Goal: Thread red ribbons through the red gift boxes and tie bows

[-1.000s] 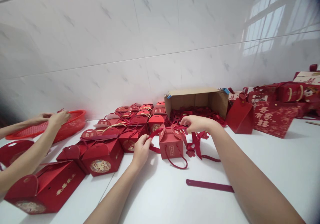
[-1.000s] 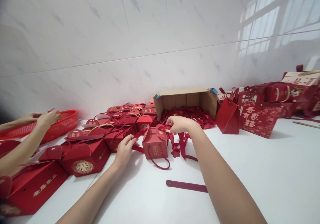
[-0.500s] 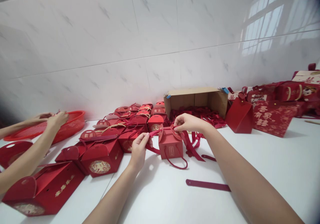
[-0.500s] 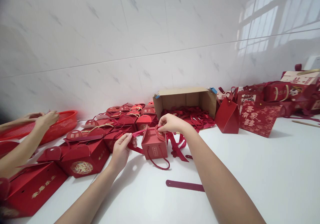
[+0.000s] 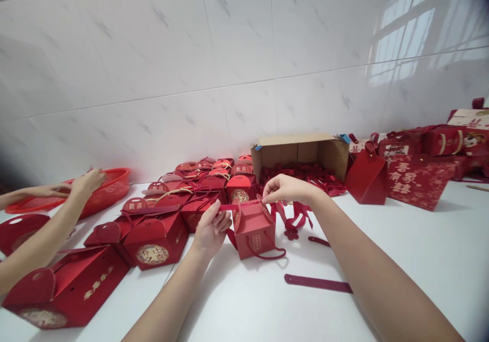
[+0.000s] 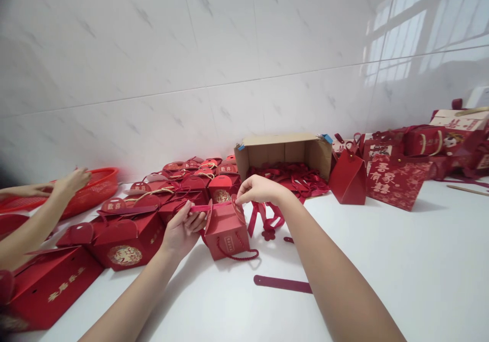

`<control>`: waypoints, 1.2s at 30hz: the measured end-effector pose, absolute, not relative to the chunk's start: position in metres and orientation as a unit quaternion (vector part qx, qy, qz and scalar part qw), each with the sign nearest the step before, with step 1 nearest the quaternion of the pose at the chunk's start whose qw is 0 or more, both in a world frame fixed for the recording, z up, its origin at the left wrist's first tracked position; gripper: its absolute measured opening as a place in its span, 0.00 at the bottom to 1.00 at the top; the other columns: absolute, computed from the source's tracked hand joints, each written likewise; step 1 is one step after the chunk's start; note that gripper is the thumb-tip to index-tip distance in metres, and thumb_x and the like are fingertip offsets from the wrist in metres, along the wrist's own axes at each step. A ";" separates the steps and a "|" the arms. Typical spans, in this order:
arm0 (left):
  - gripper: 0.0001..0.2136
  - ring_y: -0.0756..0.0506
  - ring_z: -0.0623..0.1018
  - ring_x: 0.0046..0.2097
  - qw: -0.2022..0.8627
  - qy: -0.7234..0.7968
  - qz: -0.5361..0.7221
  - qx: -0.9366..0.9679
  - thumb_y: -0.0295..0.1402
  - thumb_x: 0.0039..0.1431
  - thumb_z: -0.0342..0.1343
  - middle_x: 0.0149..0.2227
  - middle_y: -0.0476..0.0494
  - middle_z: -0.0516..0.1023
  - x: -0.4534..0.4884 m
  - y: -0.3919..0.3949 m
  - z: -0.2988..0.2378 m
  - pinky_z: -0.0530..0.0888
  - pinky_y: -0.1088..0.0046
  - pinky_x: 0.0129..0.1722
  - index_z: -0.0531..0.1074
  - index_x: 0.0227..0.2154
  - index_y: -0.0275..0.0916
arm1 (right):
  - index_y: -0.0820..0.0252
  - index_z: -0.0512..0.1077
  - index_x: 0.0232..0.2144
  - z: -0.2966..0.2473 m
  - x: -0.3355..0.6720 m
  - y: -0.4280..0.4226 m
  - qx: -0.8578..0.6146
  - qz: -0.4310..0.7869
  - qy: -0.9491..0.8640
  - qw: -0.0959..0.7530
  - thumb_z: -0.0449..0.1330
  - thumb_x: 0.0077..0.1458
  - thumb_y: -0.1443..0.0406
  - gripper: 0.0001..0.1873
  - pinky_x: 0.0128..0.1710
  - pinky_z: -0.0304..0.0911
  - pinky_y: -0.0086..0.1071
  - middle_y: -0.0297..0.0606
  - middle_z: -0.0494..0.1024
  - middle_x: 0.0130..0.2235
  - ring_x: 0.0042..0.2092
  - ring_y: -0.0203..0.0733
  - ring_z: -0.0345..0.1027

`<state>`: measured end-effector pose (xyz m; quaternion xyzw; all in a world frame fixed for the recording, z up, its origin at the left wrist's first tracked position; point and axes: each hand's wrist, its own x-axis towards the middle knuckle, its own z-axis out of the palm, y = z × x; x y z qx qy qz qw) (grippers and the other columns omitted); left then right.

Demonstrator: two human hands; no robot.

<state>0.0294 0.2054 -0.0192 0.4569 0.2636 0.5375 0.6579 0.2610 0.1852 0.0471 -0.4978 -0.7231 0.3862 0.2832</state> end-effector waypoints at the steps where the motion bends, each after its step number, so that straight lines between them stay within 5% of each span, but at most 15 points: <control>1: 0.23 0.56 0.50 0.16 0.658 0.270 0.532 0.459 0.41 0.51 0.55 0.12 0.56 0.47 0.029 0.206 -0.019 0.51 0.77 0.17 0.49 0.11 0.38 | 0.62 0.73 0.24 0.048 0.260 0.185 -0.500 0.383 -0.723 0.283 0.62 0.41 0.64 0.07 0.21 0.50 0.24 0.31 0.71 0.23 0.22 0.28 0.55; 8: 0.18 0.57 0.49 0.14 0.668 0.301 0.513 0.446 0.33 0.45 0.57 0.12 0.58 0.47 0.030 0.211 -0.024 0.48 0.77 0.15 0.52 0.13 0.38 | 0.62 0.68 0.19 0.044 0.258 0.188 -0.515 0.391 -0.708 0.285 0.64 0.40 0.54 0.17 0.20 0.44 0.25 0.28 0.64 0.20 0.21 0.26 0.48; 14: 0.16 0.58 0.51 0.13 0.696 0.318 0.504 0.401 0.28 0.43 0.56 0.11 0.58 0.48 0.029 0.212 -0.025 0.48 0.78 0.13 0.53 0.12 0.38 | 0.62 0.65 0.17 0.042 0.256 0.190 -0.518 0.412 -0.689 0.294 0.63 0.41 0.56 0.16 0.18 0.40 0.26 0.25 0.57 0.17 0.20 0.26 0.45; 26: 0.19 0.55 0.53 0.11 0.776 0.262 0.492 0.296 0.26 0.47 0.54 0.07 0.56 0.50 0.022 0.214 -0.013 0.51 0.78 0.11 0.49 0.10 0.39 | 0.62 0.71 0.24 0.042 0.251 0.189 -0.478 0.326 -0.771 0.265 0.63 0.42 0.56 0.15 0.22 0.48 0.25 0.30 0.67 0.22 0.23 0.29 0.55; 32: 0.17 0.54 0.54 0.11 0.778 0.250 0.496 0.295 0.25 0.48 0.53 0.07 0.55 0.52 0.020 0.213 -0.011 0.52 0.78 0.12 0.53 0.10 0.38 | 0.61 0.68 0.24 0.041 0.249 0.187 -0.460 0.240 -0.802 0.297 0.59 0.42 0.67 0.03 0.24 0.52 0.25 0.31 0.70 0.24 0.26 0.30 0.59; 36: 0.18 0.54 0.54 0.11 0.780 0.248 0.492 0.297 0.26 0.49 0.53 0.07 0.55 0.52 0.021 0.212 -0.011 0.52 0.77 0.12 0.53 0.10 0.38 | 0.61 0.65 0.24 0.039 0.247 0.187 -0.437 0.174 -0.823 0.318 0.56 0.41 0.72 0.04 0.24 0.50 0.24 0.29 0.68 0.24 0.25 0.29 0.55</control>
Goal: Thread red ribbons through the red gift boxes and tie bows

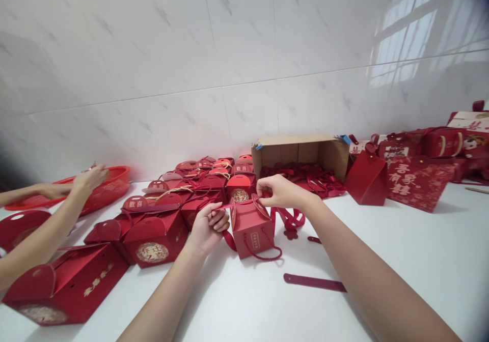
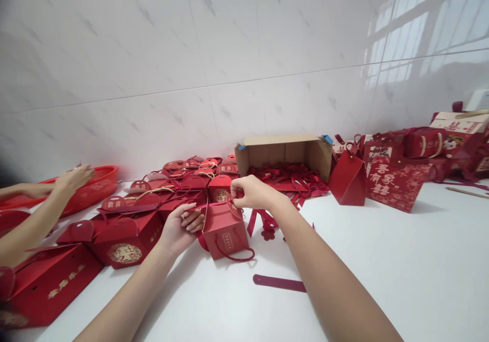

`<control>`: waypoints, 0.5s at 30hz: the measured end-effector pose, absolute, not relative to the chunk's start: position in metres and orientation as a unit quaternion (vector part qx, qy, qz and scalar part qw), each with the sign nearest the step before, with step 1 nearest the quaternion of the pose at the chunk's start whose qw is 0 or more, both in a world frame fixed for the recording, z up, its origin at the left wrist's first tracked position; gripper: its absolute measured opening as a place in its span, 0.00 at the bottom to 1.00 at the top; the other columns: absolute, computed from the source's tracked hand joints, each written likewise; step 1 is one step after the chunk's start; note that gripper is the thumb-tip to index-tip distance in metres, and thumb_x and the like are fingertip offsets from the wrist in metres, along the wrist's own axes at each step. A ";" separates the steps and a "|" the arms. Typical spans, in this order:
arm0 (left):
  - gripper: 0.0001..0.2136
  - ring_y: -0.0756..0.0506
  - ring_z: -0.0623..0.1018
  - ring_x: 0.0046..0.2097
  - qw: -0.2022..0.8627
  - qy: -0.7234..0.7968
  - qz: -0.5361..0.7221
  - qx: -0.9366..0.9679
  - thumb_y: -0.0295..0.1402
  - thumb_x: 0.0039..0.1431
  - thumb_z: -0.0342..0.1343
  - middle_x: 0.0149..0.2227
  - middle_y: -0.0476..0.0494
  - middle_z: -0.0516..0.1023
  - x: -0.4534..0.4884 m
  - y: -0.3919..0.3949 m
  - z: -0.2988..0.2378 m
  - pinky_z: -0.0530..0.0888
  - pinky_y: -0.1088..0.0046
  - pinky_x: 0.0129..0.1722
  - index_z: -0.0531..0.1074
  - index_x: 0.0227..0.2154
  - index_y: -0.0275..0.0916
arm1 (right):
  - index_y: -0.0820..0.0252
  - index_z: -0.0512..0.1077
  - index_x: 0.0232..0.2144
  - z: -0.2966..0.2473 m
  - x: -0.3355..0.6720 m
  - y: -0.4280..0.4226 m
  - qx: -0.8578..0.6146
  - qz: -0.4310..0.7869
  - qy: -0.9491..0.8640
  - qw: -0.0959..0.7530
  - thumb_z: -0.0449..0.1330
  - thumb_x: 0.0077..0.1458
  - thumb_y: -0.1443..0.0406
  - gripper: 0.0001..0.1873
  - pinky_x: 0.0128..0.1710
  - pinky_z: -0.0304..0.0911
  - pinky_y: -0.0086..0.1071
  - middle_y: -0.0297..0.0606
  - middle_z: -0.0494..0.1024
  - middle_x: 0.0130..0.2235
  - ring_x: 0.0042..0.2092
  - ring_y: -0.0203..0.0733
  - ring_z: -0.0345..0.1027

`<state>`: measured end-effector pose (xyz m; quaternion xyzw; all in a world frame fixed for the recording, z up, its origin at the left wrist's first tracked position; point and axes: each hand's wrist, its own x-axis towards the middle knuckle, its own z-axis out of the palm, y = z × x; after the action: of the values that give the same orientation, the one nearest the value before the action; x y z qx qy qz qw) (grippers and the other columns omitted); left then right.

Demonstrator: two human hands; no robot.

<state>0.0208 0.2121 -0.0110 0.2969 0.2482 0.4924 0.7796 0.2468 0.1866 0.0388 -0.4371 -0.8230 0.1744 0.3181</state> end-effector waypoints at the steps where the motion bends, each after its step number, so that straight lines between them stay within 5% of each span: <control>1: 0.18 0.54 0.54 0.11 0.780 0.248 0.492 0.298 0.25 0.49 0.52 0.07 0.55 0.51 0.021 0.212 -0.011 0.52 0.77 0.12 0.53 0.09 0.38 | 0.61 0.64 0.24 0.038 0.247 0.187 -0.431 0.155 -0.829 0.321 0.56 0.41 0.72 0.04 0.24 0.50 0.24 0.29 0.67 0.24 0.25 0.29 0.54; 15: 0.15 0.56 0.53 0.12 0.761 0.246 0.469 0.374 0.25 0.43 0.54 0.08 0.57 0.49 0.022 0.213 -0.016 0.52 0.78 0.13 0.56 0.09 0.37 | 0.59 0.50 0.15 0.028 0.244 0.192 -0.418 -0.043 -0.860 0.290 0.53 0.40 0.72 0.13 0.26 0.48 0.27 0.34 0.59 0.27 0.33 0.36 0.52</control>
<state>0.0219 0.2126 -0.0161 0.3739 0.2457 0.4691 0.7615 0.2444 0.1923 0.0279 -0.4177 -0.8601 -0.0428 0.2897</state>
